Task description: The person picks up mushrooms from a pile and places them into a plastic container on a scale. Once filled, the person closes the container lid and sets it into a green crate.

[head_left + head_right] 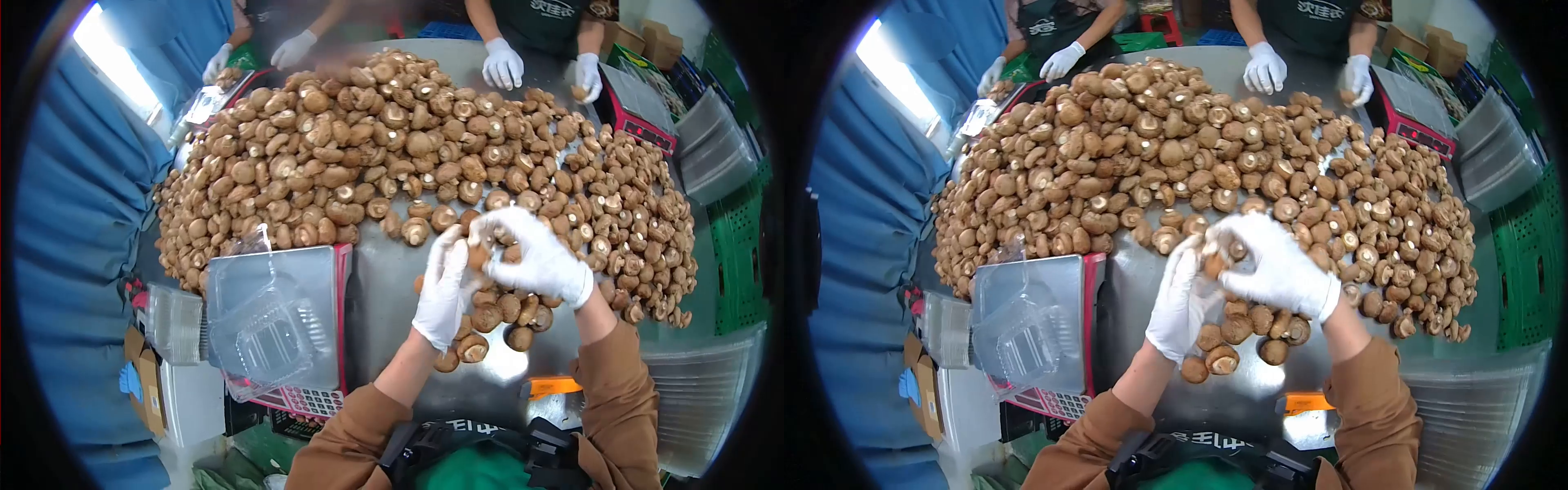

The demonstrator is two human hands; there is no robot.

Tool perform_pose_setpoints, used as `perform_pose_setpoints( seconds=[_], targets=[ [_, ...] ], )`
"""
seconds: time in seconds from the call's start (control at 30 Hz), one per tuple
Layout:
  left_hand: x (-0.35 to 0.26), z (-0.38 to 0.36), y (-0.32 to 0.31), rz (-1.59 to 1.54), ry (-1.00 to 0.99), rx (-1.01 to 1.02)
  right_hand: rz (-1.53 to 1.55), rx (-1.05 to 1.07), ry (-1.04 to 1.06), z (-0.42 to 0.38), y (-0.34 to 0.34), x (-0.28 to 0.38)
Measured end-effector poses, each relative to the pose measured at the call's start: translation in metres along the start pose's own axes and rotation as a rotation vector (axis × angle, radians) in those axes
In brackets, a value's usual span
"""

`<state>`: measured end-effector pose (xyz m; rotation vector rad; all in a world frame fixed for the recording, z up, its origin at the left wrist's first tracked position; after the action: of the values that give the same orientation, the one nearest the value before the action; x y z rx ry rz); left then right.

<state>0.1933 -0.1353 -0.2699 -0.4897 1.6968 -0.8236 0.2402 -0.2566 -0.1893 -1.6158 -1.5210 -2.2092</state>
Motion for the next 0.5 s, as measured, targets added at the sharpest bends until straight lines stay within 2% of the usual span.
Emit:
perform_pose_setpoints(
  seconds=[0.03,0.07,0.1,0.13,0.2,0.23,0.33,0.4,0.47,0.5],
  targets=[
    [0.003,0.001,0.002,-0.04,0.025,0.1,-0.085,0.038,0.067,0.001,-0.012,0.014],
    [0.008,0.002,0.009,-0.079,0.049,0.2,0.081,0.156,0.039,0.002,-0.021,0.021],
    [0.014,-0.004,0.025,-0.08,0.02,0.131,0.129,0.222,0.048,0.008,-0.026,0.023],
    [0.009,-0.017,0.029,-0.005,0.015,-0.028,0.177,0.292,0.057,0.014,-0.03,0.022],
    [0.022,-0.042,0.063,0.174,0.078,-0.073,0.129,0.131,0.101,0.036,-0.021,0.014],
    [0.024,-0.059,0.069,0.275,0.108,-0.079,0.142,0.126,0.061,0.051,-0.023,0.011],
    [0.047,-0.103,0.092,0.597,0.12,-0.085,0.01,0.155,0.313,0.115,-0.047,0.039],
    [0.029,-0.124,0.082,1.014,-0.082,-0.077,0.002,0.218,0.417,0.164,-0.069,0.069],
    [0.028,-0.133,0.084,1.018,-0.098,-0.079,0.053,0.24,0.471,0.218,-0.099,0.082],
    [0.028,-0.133,0.087,1.005,-0.089,-0.057,-0.025,0.26,0.502,0.238,-0.114,0.092]
  ],
)
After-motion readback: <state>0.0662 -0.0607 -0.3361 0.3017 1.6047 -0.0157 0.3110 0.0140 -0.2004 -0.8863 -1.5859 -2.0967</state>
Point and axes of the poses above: each hand's wrist, its own z-axis towards the middle knuckle, its own y-axis out of the back of the hand, x = y × z, the point moved 8 cm from there along z, towards the middle knuckle, and after that the axes turned 14 degrees about x, right-handed, at the moved point
